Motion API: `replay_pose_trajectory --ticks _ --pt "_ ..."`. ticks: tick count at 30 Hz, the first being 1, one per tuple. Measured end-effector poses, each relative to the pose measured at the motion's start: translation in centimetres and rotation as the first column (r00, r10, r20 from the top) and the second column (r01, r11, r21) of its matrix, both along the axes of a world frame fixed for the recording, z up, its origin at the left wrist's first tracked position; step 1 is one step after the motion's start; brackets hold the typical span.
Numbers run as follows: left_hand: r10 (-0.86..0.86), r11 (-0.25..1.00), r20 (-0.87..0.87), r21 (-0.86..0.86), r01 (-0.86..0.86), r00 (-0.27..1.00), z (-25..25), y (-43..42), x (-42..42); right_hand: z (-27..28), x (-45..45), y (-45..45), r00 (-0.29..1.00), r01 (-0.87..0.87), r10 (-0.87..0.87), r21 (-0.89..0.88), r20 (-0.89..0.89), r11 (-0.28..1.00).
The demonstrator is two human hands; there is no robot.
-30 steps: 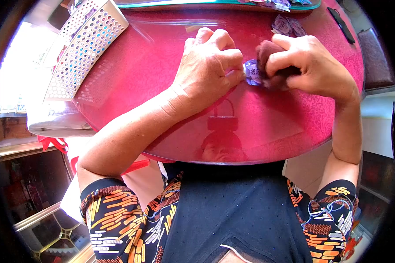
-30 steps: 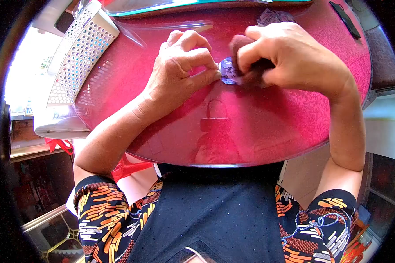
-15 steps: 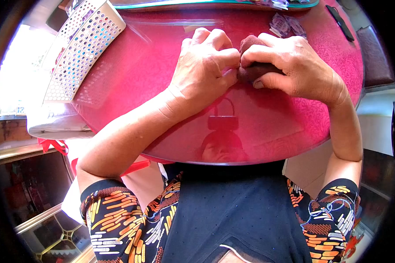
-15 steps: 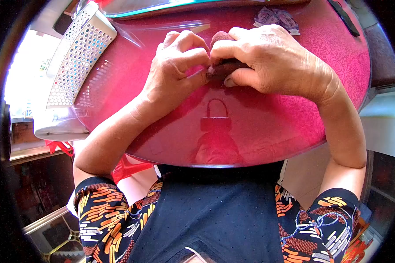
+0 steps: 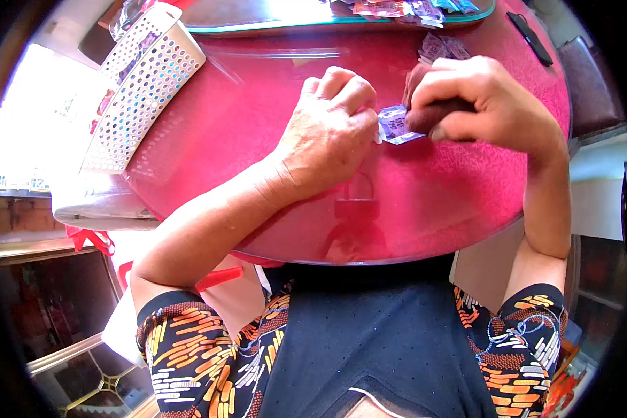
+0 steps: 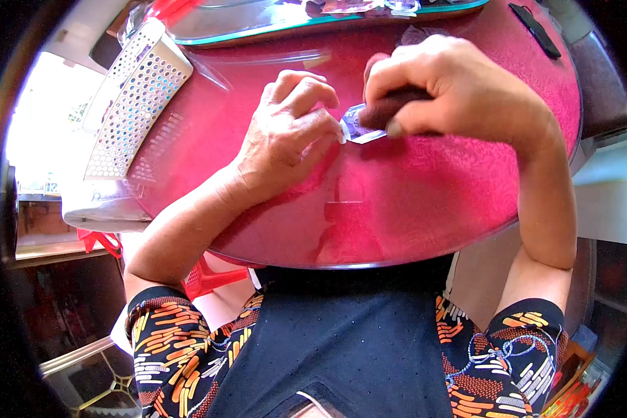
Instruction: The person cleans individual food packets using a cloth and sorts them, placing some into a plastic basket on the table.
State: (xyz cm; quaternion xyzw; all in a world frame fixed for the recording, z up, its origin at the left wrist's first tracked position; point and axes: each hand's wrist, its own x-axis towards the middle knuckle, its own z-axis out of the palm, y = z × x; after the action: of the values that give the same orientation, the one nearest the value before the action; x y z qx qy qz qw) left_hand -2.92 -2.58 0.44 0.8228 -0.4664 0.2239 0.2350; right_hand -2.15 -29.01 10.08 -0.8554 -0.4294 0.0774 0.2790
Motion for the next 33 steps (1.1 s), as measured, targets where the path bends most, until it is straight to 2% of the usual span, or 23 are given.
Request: replay_pose_trajectory --ticks 2,3,6,9,10,12,16,19,22,24,26,29,32,33 --pt "-0.041 0.999 -0.01 0.009 0.041 0.999 0.0 -0.1 0.0 -1.0 -0.7 0.9 0.977 0.118 -0.085 -0.163 0.196 0.98" --pt "-0.073 0.996 -0.015 0.055 0.073 0.997 0.2 0.0 -0.2 -2.3 -0.1 1.1 0.953 0.171 -0.122 -0.162 0.276 0.972" --pt "-0.078 0.992 -0.014 0.096 0.079 0.997 0.5 0.0 -1.0 -3.3 1.0 1.1 0.914 0.243 -0.179 -0.136 0.365 0.961" --pt "-0.081 0.984 -0.041 0.156 0.086 0.996 0.4 0.1 -1.7 -3.6 0.6 1.8 0.896 0.222 -0.156 -0.116 0.417 0.968" --pt "-0.079 0.982 -0.051 0.169 0.086 0.996 0.5 0.0 -2.0 -3.6 0.5 2.3 0.921 0.153 -0.12 -0.06 0.371 0.986" --pt "-0.073 0.951 -0.11 0.293 0.102 0.991 1.2 0.2 -2.7 -3.7 -0.2 2.6 0.931 0.164 -0.122 -0.094 0.345 0.982" --pt "-0.098 0.945 -0.179 0.291 0.148 0.979 2.0 0.0 -3.3 -3.8 -0.2 2.0 0.903 0.245 -0.186 -0.11 0.386 0.963" --pt "-0.096 0.943 -0.202 0.295 0.154 0.975 2.4 -0.1 -3.4 -4.1 0.1 1.6 0.801 0.383 -0.263 -0.124 0.537 0.915" --pt "-0.102 0.939 -0.204 0.302 0.162 0.974 2.6 0.0 -3.6 -2.8 -0.1 0.9 0.875 0.236 -0.181 -0.069 0.449 0.969" --pt "-0.11 0.94 -0.213 0.293 0.172 0.971 2.6 0.1 -3.7 -1.7 -1.4 1.6 0.959 0.162 -0.157 -0.005 0.235 0.987" --pt "-0.127 0.941 -0.217 0.283 0.187 0.968 2.7 0.1 -3.7 -1.9 -1.7 2.1 0.9 0.246 -0.158 -0.174 0.405 0.954" --pt "-0.137 0.935 -0.222 0.294 0.2 0.966 2.7 0.1 -3.6 -2.8 -0.6 1.5 0.889 0.304 -0.233 -0.128 0.394 0.944" --pt "-0.122 0.934 -0.21 0.306 0.184 0.97 2.8 0.0 -3.6 -3.3 0.4 0.3 0.848 0.352 -0.262 -0.119 0.461 0.928" --pt "-0.109 0.953 -0.216 0.255 0.164 0.97 2.6 -0.1 -3.6 -3.2 0.4 0.4 0.855 0.363 -0.286 -0.105 0.432 0.926"
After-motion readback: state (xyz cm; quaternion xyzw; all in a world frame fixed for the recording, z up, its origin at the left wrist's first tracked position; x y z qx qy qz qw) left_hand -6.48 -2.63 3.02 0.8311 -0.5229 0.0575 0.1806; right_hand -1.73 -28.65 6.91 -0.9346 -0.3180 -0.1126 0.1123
